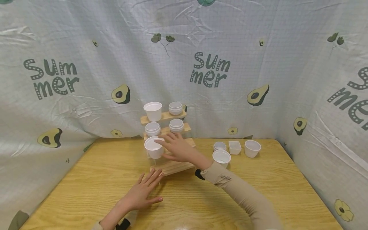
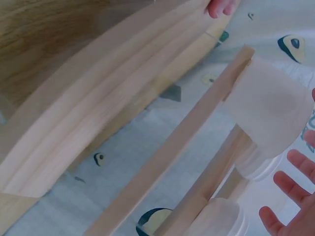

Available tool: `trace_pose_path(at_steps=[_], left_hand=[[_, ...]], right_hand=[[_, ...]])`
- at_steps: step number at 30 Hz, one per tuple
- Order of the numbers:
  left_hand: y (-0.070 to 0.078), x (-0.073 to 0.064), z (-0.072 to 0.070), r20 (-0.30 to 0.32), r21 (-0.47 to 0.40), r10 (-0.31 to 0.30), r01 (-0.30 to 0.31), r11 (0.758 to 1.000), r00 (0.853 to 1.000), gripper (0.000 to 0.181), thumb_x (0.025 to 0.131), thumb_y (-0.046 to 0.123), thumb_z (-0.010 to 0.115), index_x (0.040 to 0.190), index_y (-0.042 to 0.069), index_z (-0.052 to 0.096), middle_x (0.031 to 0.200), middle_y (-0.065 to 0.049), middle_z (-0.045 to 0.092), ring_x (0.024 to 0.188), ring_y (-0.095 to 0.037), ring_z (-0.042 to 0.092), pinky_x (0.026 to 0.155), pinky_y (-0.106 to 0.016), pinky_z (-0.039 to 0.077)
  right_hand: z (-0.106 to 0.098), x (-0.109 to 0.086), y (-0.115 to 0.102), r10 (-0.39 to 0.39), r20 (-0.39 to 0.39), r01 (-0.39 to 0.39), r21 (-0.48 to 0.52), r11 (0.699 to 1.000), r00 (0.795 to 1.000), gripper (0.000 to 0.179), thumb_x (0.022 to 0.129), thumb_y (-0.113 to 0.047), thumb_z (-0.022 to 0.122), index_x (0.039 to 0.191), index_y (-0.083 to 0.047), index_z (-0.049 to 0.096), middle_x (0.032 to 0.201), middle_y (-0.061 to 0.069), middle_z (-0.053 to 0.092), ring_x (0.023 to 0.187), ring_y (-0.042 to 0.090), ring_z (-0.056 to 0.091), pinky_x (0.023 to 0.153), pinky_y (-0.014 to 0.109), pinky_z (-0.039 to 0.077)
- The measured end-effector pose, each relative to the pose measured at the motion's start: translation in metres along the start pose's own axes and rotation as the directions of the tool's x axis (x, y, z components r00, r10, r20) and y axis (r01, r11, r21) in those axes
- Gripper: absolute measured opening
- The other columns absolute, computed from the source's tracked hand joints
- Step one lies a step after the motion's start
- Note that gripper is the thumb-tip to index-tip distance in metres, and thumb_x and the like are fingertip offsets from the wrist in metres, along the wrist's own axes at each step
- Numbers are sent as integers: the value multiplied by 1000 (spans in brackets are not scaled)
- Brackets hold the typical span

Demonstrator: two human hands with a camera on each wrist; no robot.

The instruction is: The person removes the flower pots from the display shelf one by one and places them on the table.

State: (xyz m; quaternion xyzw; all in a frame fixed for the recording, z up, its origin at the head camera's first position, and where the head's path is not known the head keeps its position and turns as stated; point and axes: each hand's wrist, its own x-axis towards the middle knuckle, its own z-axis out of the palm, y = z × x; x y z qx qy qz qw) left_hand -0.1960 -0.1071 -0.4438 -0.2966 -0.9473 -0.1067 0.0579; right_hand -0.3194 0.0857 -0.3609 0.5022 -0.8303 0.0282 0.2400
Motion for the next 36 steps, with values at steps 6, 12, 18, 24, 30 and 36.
trace_pose_path(at_steps=[6, 12, 18, 24, 30, 36], left_hand=[[-1, 0, 2, -21, 19, 3, -2, 1000, 1000, 76, 82, 51, 53, 140, 10, 29, 148, -10, 24, 135, -34, 22, 101, -60, 23], [-2, 2, 5, -18, 24, 3, -3, 1000, 1000, 76, 81, 51, 54, 140, 10, 29, 148, -10, 24, 135, -34, 22, 100, -60, 25], [-1, 3, 4, 16, 8, -16, 16, 1000, 1000, 76, 82, 52, 52, 142, 12, 26, 149, -8, 21, 137, -32, 18, 102, -60, 22], [0, 4, 3, 33, 8, -21, 21, 1000, 999, 76, 82, 52, 52, 142, 12, 25, 149, -8, 20, 137, -32, 17, 103, -59, 22], [1, 3, 0, 21, -8, -17, 17, 1000, 1000, 77, 81, 49, 55, 141, 10, 27, 148, -10, 22, 136, -34, 19, 102, -60, 22], [2, 4, 0, 21, -3, -22, 22, 1000, 1000, 77, 81, 49, 55, 141, 10, 27, 148, -10, 22, 136, -34, 19, 102, -60, 22]], right_hand=[[0, 15, -2, -17, 42, 17, 6, 1000, 999, 54, 88, -46, 48, 136, -25, 35, 137, 0, 41, 116, 18, 39, 95, 45, 33], [1, 28, -4, -45, 27, 44, 33, 999, 999, 51, 88, -44, 49, 135, -26, 38, 137, -2, 43, 112, 18, 41, 90, 45, 36], [4, 36, -5, -71, 57, 69, 32, 997, 996, 49, 89, -44, 48, 134, -26, 41, 139, 0, 41, 112, 21, 41, 86, 41, 34], [6, 40, -6, -66, 103, 66, 2, 998, 992, 48, 90, -47, 43, 135, -33, 37, 141, -2, 38, 113, 20, 41, 84, 39, 34], [7, 41, -7, -67, 122, 67, 6, 998, 990, 43, 90, -47, 42, 132, -36, 39, 142, -1, 37, 124, 24, 35, 85, 43, 37], [11, 41, -6, -80, 111, 81, -4, 997, 991, 41, 91, -45, 43, 131, -36, 41, 140, -1, 40, 126, 26, 33, 86, 48, 40]])
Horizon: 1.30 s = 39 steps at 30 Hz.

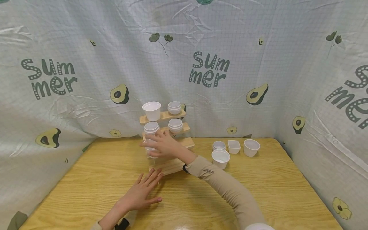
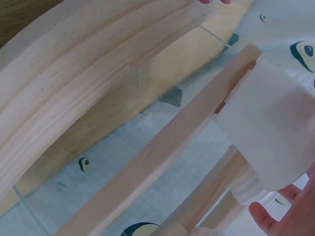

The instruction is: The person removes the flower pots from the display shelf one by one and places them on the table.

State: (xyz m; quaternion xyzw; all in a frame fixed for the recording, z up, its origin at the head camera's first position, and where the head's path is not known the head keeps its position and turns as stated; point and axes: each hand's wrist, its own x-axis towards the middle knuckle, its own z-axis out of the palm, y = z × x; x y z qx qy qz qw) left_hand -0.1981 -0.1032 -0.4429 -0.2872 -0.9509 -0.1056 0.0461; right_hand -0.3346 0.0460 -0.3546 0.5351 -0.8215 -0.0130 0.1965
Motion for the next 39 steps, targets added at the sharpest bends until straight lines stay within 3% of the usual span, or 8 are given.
trace_pose_path(at_steps=[11, 12, 15, 25, 39], left_hand=[[-6, 1, 8, -35, 28, 20, -19, 999, 999, 77, 82, 55, 50, 142, 13, 24, 150, -8, 19, 138, -31, 14, 101, -60, 23], [-2, 0, 3, -23, 13, 17, -17, 1000, 1000, 76, 82, 50, 54, 141, 10, 28, 148, -11, 23, 135, -34, 20, 101, -61, 23], [-2, -1, 3, -41, 26, 27, -26, 999, 999, 76, 81, 50, 54, 140, 9, 29, 147, -12, 24, 134, -35, 22, 100, -61, 24], [-2, 1, 4, -5, 17, -2, 2, 1000, 1000, 77, 82, 52, 53, 142, 12, 25, 150, -8, 19, 137, -32, 17, 103, -59, 21], [1, -1, 1, -29, 18, 17, -16, 1000, 999, 75, 82, 49, 55, 140, 9, 29, 148, -10, 23, 135, -35, 21, 101, -61, 24]], right_hand=[[1, -3, 0, -3, -34, 1, -50, 999, 999, 39, 92, -43, 41, 130, -37, 41, 138, -1, 41, 116, 24, 40, 84, 38, 36], [1, -4, 0, -2, -38, 0, -52, 999, 999, 39, 92, -43, 41, 130, -37, 42, 138, -1, 41, 115, 25, 41, 84, 38, 36], [1, -7, 0, 7, -37, -8, -41, 999, 999, 38, 93, -42, 40, 130, -37, 42, 138, -1, 41, 114, 26, 43, 86, 40, 36], [0, -18, 5, 27, -43, -27, 14, 1000, 999, 39, 93, -39, 41, 132, -35, 41, 139, 1, 40, 99, 24, 46, 87, 46, 36], [-1, -42, 10, 92, -52, -92, 1, 996, 994, 39, 93, -39, 41, 132, -37, 40, 135, 1, 43, 116, 28, 42, 92, 49, 34]])
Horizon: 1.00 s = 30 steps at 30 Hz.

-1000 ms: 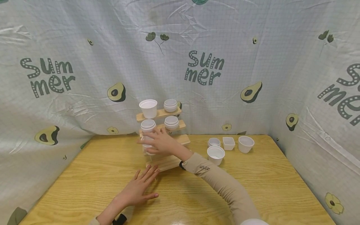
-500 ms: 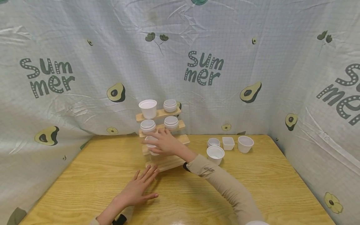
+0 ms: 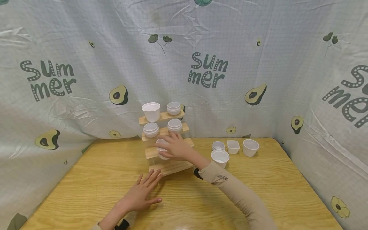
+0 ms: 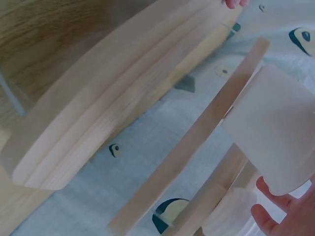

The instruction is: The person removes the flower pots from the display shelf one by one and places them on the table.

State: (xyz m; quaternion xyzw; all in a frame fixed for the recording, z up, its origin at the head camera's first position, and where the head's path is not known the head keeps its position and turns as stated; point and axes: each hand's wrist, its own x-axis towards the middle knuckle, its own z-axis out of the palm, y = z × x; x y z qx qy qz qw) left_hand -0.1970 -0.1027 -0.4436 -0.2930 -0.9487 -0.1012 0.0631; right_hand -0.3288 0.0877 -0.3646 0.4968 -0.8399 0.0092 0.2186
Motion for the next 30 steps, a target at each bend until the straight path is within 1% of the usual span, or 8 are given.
trace_pose_path(at_steps=[3, 8, 11, 14, 19, 21, 26, 30], left_hand=[[0, 0, 0, 4, 3, -4, 4, 1000, 1000, 75, 82, 49, 54, 140, 9, 28, 148, -10, 23, 135, -34, 21, 101, -60, 23], [0, 1, 1, -12, 16, 0, 0, 1000, 1000, 75, 82, 50, 54, 140, 9, 28, 148, -10, 24, 135, -33, 22, 101, -59, 24], [-1, 1, 2, -15, 16, 2, -2, 1000, 1000, 76, 82, 50, 54, 140, 9, 29, 147, -10, 24, 135, -34, 22, 101, -60, 24], [-1, 0, 2, -15, 13, 3, -2, 1000, 1000, 76, 81, 50, 54, 140, 9, 29, 147, -10, 24, 134, -34, 23, 101, -60, 24], [-1, 0, 3, -17, 17, 3, -2, 1000, 1000, 76, 82, 51, 53, 140, 9, 29, 147, -10, 24, 134, -34, 23, 101, -60, 24], [-1, 0, 3, -12, 15, 0, 1, 1000, 1000, 76, 82, 51, 53, 140, 10, 28, 148, -10, 24, 134, -34, 23, 101, -60, 24], [0, 0, 1, 0, -1, -10, 10, 1000, 1000, 77, 82, 51, 53, 141, 10, 27, 148, -9, 22, 135, -33, 21, 102, -60, 23], [-1, 0, 2, 9, 8, -16, 16, 1000, 1000, 77, 82, 52, 53, 141, 11, 26, 149, -8, 21, 136, -32, 21, 102, -59, 23]], right_hand=[[-1, -8, 2, 3, -10, -3, -20, 1000, 1000, 40, 93, -40, 41, 132, -38, 38, 136, -1, 41, 117, 26, 41, 89, 48, 36], [-3, -22, 6, 25, -11, -25, 4, 1000, 1000, 40, 94, -41, 38, 133, -38, 37, 138, -1, 37, 113, 25, 40, 83, 46, 37], [-5, -31, 7, 40, 0, -40, 22, 999, 999, 40, 94, -41, 37, 134, -37, 36, 139, 2, 37, 111, 26, 40, 84, 46, 36], [-6, -39, 8, 49, 2, -49, 37, 998, 999, 40, 94, -38, 40, 134, -36, 37, 138, 4, 38, 110, 27, 41, 87, 47, 34], [-5, -51, 9, 36, -17, -35, 40, 999, 999, 40, 93, -34, 44, 133, -33, 40, 135, 6, 41, 106, 26, 43, 88, 47, 35], [-5, -57, 9, 28, -28, -26, 41, 999, 999, 40, 93, -34, 44, 133, -32, 41, 133, 7, 42, 104, 25, 43, 86, 46, 36], [-5, -70, 9, 30, -59, -27, 44, 999, 998, 38, 94, -37, 38, 132, -31, 42, 131, 9, 43, 101, 25, 42, 79, 44, 36], [-4, -81, 11, 51, -64, -48, 43, 998, 997, 39, 95, -42, 33, 132, -32, 42, 133, 11, 41, 107, 27, 41, 81, 45, 35]])
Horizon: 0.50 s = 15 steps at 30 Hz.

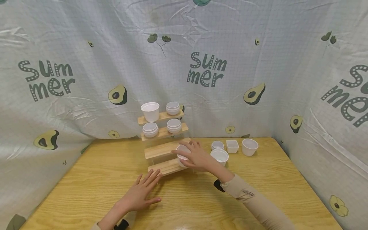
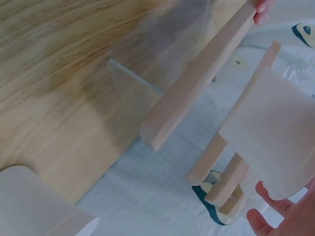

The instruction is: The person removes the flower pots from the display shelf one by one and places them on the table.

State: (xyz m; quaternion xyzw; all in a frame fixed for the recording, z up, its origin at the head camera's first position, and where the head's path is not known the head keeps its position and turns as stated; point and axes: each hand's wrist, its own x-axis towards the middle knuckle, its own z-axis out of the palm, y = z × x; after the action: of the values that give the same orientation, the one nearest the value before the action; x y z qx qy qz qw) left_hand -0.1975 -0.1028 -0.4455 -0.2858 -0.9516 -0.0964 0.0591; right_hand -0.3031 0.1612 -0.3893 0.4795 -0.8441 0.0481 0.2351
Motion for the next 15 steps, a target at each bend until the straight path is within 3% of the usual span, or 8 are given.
trace_pose_path(at_steps=[7, 15], left_hand=[[-1, 1, 2, 11, -5, -5, 5, 1000, 1000, 77, 82, 51, 53, 142, 13, 23, 149, -7, 20, 137, -31, 19, 103, -59, 22], [0, 0, 1, -11, -9, 13, -13, 1000, 1000, 76, 82, 49, 54, 141, 10, 26, 148, -10, 22, 135, -34, 21, 102, -60, 23]], right_hand=[[-7, -17, 1, 66, 25, -66, 0, 998, 998, 41, 93, -38, 43, 133, -31, 41, 136, 11, 40, 111, 29, 41, 84, 49, 35], [-11, -37, 4, 104, -3, -104, -18, 994, 995, 45, 89, -37, 50, 132, -28, 43, 130, 10, 43, 109, 26, 40, 79, 46, 34]])
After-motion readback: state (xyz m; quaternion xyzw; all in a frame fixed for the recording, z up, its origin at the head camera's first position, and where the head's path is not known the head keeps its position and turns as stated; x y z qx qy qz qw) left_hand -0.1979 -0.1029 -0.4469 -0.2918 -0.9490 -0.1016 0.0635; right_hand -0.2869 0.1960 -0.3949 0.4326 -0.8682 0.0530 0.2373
